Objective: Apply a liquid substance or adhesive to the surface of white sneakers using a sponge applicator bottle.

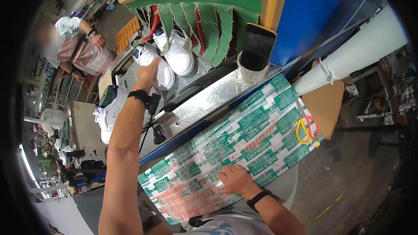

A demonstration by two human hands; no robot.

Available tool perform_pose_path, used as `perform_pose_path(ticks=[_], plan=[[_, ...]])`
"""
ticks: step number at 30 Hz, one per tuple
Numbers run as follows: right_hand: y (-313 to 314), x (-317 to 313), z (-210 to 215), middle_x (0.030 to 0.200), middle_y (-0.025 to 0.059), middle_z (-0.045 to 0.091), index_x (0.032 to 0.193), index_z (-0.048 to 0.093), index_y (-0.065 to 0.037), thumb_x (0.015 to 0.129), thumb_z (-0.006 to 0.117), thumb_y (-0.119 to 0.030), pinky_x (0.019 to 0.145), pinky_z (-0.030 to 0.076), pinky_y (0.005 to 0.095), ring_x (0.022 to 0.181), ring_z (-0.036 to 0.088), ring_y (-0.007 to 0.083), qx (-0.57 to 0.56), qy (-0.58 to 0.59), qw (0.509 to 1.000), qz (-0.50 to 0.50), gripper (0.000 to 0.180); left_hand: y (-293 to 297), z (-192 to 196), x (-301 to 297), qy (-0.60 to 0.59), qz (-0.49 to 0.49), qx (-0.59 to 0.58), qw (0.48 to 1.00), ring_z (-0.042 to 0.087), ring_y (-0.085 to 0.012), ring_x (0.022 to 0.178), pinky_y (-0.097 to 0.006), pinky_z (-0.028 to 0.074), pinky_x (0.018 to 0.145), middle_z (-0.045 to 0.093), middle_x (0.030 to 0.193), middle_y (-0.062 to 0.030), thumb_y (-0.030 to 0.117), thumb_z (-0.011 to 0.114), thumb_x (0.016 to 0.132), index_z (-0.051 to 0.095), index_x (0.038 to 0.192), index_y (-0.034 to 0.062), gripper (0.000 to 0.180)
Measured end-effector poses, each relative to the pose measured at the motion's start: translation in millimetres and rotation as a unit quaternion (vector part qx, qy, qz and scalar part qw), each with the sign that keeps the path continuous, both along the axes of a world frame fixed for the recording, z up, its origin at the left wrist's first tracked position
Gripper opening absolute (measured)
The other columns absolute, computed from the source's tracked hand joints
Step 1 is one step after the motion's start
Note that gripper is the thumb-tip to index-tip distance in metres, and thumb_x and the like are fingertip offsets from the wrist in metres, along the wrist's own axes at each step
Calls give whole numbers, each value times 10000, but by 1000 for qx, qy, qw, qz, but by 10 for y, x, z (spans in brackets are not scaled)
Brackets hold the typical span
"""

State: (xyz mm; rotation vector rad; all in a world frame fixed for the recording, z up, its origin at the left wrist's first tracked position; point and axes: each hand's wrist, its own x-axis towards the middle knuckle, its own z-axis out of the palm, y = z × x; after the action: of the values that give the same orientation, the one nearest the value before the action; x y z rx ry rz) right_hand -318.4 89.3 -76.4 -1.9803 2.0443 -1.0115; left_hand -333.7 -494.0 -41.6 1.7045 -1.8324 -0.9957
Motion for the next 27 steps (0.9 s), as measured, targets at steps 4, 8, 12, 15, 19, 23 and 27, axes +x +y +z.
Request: perform_pose_path(ticks=[4, 8, 12, 15, 19, 23, 27], plan=[[13, -42, -19, 934, 62, 655, 924, 736, -165, 757, 919, -548, 762, 562, 387, 813, 687, 252, 0, -5, 1000, -5, 457, 558, 626, 300, 329, -61, 171, 927, 778, -230, 955, -353, 619, 845, 811, 1094, -88, 515, 797, 1017, 761, 1247, 10, 556], [80, 10, -41, 939, 64, 638, 935, 746, -162, 748, 926, -535, 772, 568, 398, 820, 680, 263, 6, -11, 1000, 1, 454, 1305, 1324, 1018, 420, -89, 241, 870, 783, -189, 950, -340, 639, 828, 811, 1127, -46, 485, 682, 1105, 730, 1357, 74, 485], [131, 10, -80, 925, 80, 616, 916, 698, -145, 780, 908, -514, 765, 566, 421, 843, 689, 296, -14, -24, 1000, -7, 446, 2739, 1621, 1936, 401, -52, 227, 886, 785, -232, 1123, -381, 655, 962, 782, 1287, -104, 413, 605, 1140, 617, 1524, -10, 572], [158, 24, -19, 944, 92, 625, 955, 724, -133, 774, 922, -471, 777, 571, 457, 882, 686, 329, 17, -39, 999, -25, 431, 3673, 1430, 2489, 310, -103, 140, 935, 700, -234, 1264, -383, 577, 1076, 695, 1425, -139, 405, 766, 1016, 512, 1582, -28, 757], [74, 10, -92, 973, 109, 641, 1008, 743, -134, 777, 930, -442, 776, 570, 479, 884, 684, 352, 7, -36, 999, -19, 428, 4828, 1064, 2564, 182, -11, 68, 981, 659, -238, 1299, -390, 523, 1135, 683, 1419, -134, 195, 876, 928, 483, 1592, -12, 799], [44, 159, 53, 1041, 130, 701, 1133, 754, -106, 847, 906, -369, 835, 585, 496, 955, 711, 394, 12, -142, 988, -61, 418, 5424, 345, 2630, 96, -37, 49, 993, 658, -296, 1316, -413, 529, 1131, 650, 1426, -219, 231, 925, 906, 375, 1695, -22, 994], [325, 445, 208, 1128, 160, 751, 1294, 744, -65, 912, 857, -279, 901, 600, 483, 1014, 737, 402, 45, -266, 960, -73, 452, 5450, 143, 2631, 290, -21, 19, 957, 654, -300, 1342, -424, 538, 1134, 622, 1500, -248, 197, 895, 989, 267, 1758, -68, 1027]])
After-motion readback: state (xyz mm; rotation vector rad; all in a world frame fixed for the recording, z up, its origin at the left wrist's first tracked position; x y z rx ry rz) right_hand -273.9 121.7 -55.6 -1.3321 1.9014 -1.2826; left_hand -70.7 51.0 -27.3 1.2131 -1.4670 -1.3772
